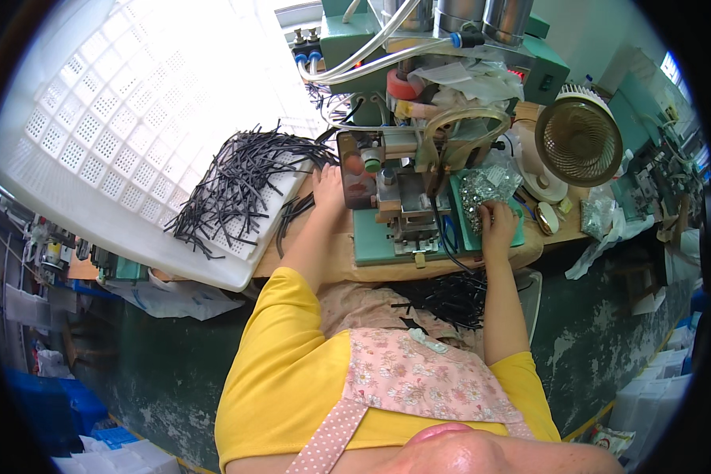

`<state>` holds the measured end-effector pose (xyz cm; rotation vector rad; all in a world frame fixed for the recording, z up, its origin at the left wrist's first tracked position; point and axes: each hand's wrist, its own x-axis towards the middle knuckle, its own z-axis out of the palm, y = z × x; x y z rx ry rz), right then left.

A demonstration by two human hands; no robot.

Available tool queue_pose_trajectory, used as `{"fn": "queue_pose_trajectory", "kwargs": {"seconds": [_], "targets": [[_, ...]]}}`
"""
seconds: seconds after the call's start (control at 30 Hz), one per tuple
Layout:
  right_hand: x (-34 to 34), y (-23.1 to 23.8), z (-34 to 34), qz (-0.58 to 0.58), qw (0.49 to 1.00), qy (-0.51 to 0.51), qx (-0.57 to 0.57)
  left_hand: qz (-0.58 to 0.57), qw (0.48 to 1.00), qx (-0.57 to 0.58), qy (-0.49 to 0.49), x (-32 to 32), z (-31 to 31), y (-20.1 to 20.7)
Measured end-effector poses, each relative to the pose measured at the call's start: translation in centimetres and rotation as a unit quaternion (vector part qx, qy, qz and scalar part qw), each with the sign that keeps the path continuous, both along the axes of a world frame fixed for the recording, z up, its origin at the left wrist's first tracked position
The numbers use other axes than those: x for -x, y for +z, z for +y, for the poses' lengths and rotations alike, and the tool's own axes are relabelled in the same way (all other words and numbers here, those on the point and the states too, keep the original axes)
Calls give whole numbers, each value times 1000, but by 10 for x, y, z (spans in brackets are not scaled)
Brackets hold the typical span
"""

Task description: The person repeatedly picks small metallic components from a green tray and places them into a machine, then picks up black wires from a white basket and inserts them into the same machine. The cycle continues throughout the clip.

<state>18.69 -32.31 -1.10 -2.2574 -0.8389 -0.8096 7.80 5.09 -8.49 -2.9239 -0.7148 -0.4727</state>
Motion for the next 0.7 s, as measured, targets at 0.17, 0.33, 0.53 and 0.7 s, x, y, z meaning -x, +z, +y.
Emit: {"fn": "queue_pose_trajectory", "kwargs": {"seconds": [0.17, 0.33, 0.53, 0.7], "targets": [[0, -3, 1, 18, 1000, 7, -19, 33, 998, -31, -42, 37, -5, 10], [-1, -5, 2, 19, 999, 14, -47, -276, 957, 62, -57, 86, -21, 42], [25, 26, 16, 189, 965, 78, -163, -356, 925, 132, 18, 113, -25, 76], [48, 82, 40, 187, 947, 188, -179, -542, 771, 334, -9, 107, -23, 113]]}}
